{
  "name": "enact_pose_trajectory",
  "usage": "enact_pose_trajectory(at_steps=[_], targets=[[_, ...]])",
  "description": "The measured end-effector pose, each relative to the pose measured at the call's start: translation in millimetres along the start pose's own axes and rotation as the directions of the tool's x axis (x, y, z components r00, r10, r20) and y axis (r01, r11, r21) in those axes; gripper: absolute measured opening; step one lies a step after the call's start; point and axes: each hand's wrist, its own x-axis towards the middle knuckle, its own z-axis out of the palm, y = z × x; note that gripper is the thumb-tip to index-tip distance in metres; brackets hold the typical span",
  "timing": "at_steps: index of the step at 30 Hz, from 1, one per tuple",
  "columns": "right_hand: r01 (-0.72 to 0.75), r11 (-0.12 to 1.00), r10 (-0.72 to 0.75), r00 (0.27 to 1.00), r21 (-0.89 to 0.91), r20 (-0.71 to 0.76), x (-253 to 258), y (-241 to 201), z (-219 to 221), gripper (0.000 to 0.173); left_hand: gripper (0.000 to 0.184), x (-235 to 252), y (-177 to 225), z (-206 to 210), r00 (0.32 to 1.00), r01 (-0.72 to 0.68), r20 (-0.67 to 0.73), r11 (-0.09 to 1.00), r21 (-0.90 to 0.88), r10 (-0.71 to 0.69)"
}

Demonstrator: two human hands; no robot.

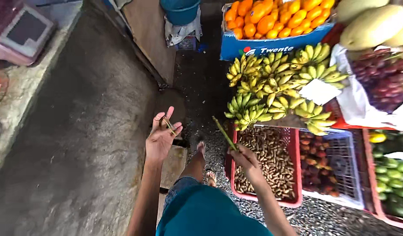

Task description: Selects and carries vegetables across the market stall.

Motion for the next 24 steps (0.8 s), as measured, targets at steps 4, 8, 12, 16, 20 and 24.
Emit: enact_pose_trajectory(at_steps=[4, 8, 12, 16, 20, 24], targets=[[0.028, 1.000, -0.028, 1.000, 0.010, -0.013, 100.6, 4.3, 9.4, 0.022, 0.045, 116.6, -1.4, -17.5, 0.968, 0.249, -0.057, 0.901, 0.355, -0.245], [-0.010, 1.000, 0.012, 0.989, 0.012, -0.148, 210.4, 4.1, 4.4, 0.020, 0.047, 260.2, -12.5, -55.8, 0.881, 0.435, -0.236, 0.504, 0.747, -0.411], [-0.016, 0.998, 0.033, 0.954, 0.061, -0.297, 316.0, -34.9, -4.1, 0.018, 0.052, 385.8, 6.3, -49.4, 0.891, 0.368, -0.176, 0.441, 0.819, -0.418], [0.050, 0.995, -0.073, 0.956, -0.089, -0.283, 416.9, -82.6, -11.9, 0.016, 0.046, 485.8, 29.5, -36.0, 0.963, 0.204, -0.089, 0.473, 0.857, -0.255], [-0.006, 0.991, -0.031, 0.961, -0.132, -0.274, 514.6, -105.4, -13.4, 0.018, 0.039, 577.3, 38.5, -40.5, 0.989, 0.137, -0.088, 0.493, 0.859, -0.121], [-0.170, 0.960, 0.105, 0.955, -0.221, -0.278, 612.5, -101.0, -12.0, 0.021, 0.048, 670.1, 38.5, -64.4, 0.978, 0.198, -0.129, 0.546, 0.814, -0.162]])
